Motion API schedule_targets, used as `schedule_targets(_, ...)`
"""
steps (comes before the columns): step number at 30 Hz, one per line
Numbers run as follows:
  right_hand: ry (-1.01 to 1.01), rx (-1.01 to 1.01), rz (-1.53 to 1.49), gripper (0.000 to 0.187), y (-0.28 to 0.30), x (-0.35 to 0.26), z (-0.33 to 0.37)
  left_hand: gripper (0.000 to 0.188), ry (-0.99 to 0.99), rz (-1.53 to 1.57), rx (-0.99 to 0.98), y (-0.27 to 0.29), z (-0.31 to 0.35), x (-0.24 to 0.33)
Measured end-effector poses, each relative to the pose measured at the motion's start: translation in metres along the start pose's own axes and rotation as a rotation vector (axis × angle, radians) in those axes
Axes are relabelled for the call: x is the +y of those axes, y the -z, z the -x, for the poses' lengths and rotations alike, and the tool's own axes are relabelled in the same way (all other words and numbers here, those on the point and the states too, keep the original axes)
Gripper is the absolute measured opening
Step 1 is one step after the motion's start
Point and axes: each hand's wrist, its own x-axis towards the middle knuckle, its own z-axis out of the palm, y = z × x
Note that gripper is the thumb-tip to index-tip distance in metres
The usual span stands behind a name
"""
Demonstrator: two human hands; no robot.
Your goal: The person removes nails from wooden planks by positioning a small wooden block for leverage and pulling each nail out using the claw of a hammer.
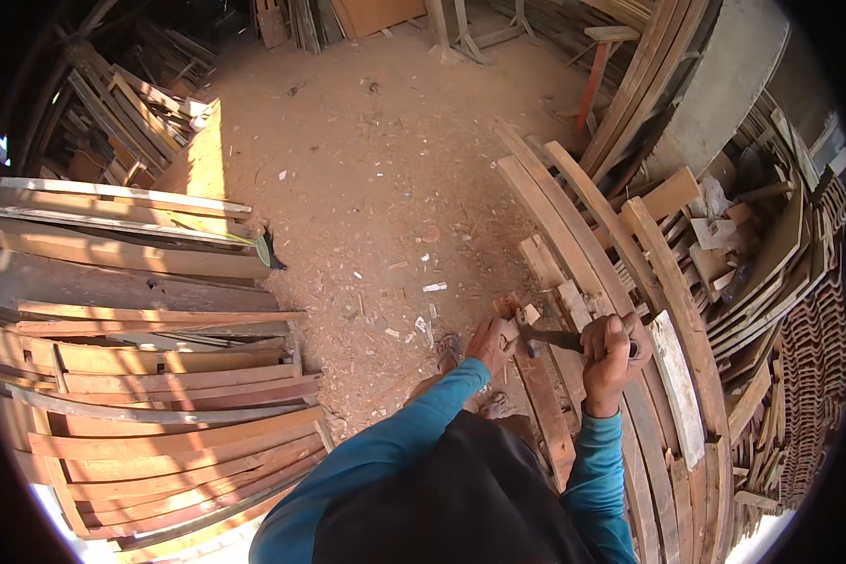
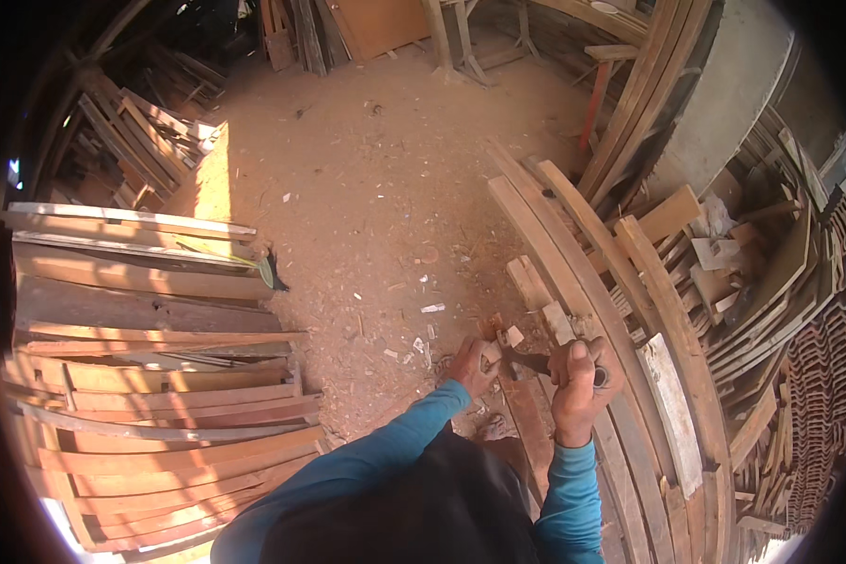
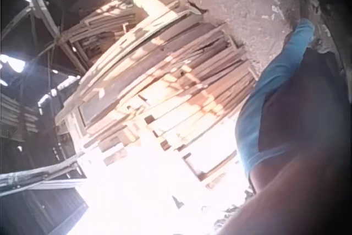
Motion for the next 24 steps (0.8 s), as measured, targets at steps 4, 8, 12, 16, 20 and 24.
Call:
schedule_targets(4, -0.008, 0.087, 0.033, 0.040, 0.014, -0.013, 0.009, 0.042, 0.072, -0.013, -0.132, 0.014, 0.006, 0.007)
schedule_targets(8, 0.025, 0.142, -0.028, 0.037, 0.030, -0.022, -0.015, 0.040, 0.225, 0.234, -0.260, 0.016, -0.039, -0.023)
schedule_targets(12, -0.010, 0.158, -0.010, 0.036, 0.106, -0.038, 0.005, 0.059, 0.872, 1.071, -0.581, 0.007, -0.050, -0.035)
schedule_targets(16, 0.141, 0.279, 0.062, 0.037, 0.136, -0.063, 0.079, 0.067, 1.072, 1.305, -0.849, -0.023, -0.031, 0.020)
schedule_targets(20, 0.182, 0.441, 0.132, 0.038, 0.135, -0.094, 0.182, 0.062, 1.090, 1.143, -1.196, -0.065, 0.025, 0.033)
schedule_targets(24, 0.190, 0.662, 0.136, 0.037, 0.130, -0.123, 0.302, 0.050, 1.051, 1.011, -1.214, -0.076, 0.126, 0.093)
